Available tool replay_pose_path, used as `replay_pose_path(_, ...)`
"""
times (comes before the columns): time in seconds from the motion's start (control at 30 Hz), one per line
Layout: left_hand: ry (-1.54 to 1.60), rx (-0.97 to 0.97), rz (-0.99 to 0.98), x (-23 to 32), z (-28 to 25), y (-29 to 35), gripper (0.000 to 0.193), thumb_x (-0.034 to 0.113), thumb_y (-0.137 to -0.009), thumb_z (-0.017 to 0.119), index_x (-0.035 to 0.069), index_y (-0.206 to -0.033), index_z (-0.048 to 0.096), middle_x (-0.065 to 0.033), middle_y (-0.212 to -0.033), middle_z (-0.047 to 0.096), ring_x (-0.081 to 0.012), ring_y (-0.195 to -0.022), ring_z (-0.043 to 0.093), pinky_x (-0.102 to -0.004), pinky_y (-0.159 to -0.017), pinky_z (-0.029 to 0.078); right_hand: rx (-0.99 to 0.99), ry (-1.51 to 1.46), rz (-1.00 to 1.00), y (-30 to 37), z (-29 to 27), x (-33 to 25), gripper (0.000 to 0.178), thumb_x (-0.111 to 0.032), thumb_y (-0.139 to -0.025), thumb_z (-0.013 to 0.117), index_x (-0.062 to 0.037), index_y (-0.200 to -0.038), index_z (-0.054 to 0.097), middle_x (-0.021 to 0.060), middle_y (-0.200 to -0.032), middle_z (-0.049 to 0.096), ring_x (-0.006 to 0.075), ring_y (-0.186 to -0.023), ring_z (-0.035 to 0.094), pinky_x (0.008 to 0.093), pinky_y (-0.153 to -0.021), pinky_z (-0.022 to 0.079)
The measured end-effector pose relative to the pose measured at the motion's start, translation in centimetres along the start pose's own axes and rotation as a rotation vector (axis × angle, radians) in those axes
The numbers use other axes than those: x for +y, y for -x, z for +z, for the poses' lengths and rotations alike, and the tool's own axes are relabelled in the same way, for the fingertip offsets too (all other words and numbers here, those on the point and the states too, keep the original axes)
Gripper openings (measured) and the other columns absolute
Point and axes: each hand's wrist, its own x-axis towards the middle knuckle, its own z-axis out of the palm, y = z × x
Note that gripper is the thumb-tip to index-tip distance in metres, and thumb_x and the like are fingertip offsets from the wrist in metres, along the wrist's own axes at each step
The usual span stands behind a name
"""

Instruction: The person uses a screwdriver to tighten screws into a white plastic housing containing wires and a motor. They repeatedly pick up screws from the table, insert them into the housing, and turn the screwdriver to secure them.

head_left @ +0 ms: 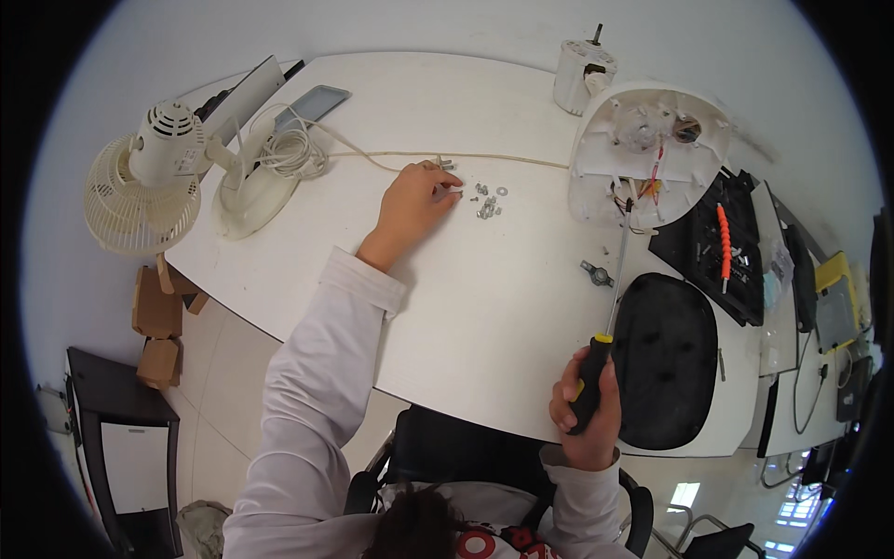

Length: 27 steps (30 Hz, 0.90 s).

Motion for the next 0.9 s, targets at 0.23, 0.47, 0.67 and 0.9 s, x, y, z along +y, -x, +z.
replay_pose_path(0.23,0.027,-0.004,-0.017,-0.1,0.3,-0.2,0.012,0.013,-0.077,0.068,0.008,-0.088,0.071,-0.0074,-0.080,0.060,-0.0224,-0.076,0.056,-0.0344,-0.066,0.047,-0.023,-0.013,0.014,-0.1,-0.1,0.0,0.041,-0.043,-0.098,0.037,-0.0042,-0.110,0.045,0.0069,-0.070,0.052,0.0097,-0.043,0.040,0.0228,-0.040,0.032)
replay_pose_path(0.47,0.028,0.008,-0.001,-0.4,0.6,-0.3,0.009,0.009,-0.077,0.066,0.005,-0.084,0.069,-0.0088,-0.082,0.061,-0.0234,-0.080,0.058,-0.0332,-0.068,0.047,-0.028,-0.032,0.023,-0.1,-0.1,0.0,0.041,-0.043,-0.098,0.036,-0.0043,-0.110,0.045,0.0066,-0.070,0.052,0.0094,-0.043,0.040,0.0225,-0.039,0.032)
replay_pose_path(0.67,0.072,-0.086,0.046,-0.4,-0.3,-0.5,0.009,0.004,-0.078,0.064,0.003,-0.086,0.067,-0.0105,-0.088,0.061,-0.0248,-0.085,0.059,-0.0334,-0.075,0.049,-0.026,-0.096,0.035,-0.2,-0.3,-0.1,0.040,-0.043,-0.098,0.037,-0.0047,-0.109,0.045,0.0055,-0.070,0.051,0.0088,-0.043,0.039,0.0222,-0.039,0.032)
replay_pose_path(0.9,0.137,-0.127,0.072,-0.4,-0.8,-0.4,0.009,0.000,-0.078,0.061,0.002,-0.087,0.064,-0.0091,-0.089,0.060,-0.0236,-0.086,0.056,-0.0325,-0.075,0.047,-0.002,-0.201,0.055,-0.2,-0.4,-0.1,0.037,-0.039,-0.099,0.035,-0.0047,-0.111,0.044,0.0042,-0.072,0.049,0.0083,-0.043,0.039,0.0215,-0.039,0.032)
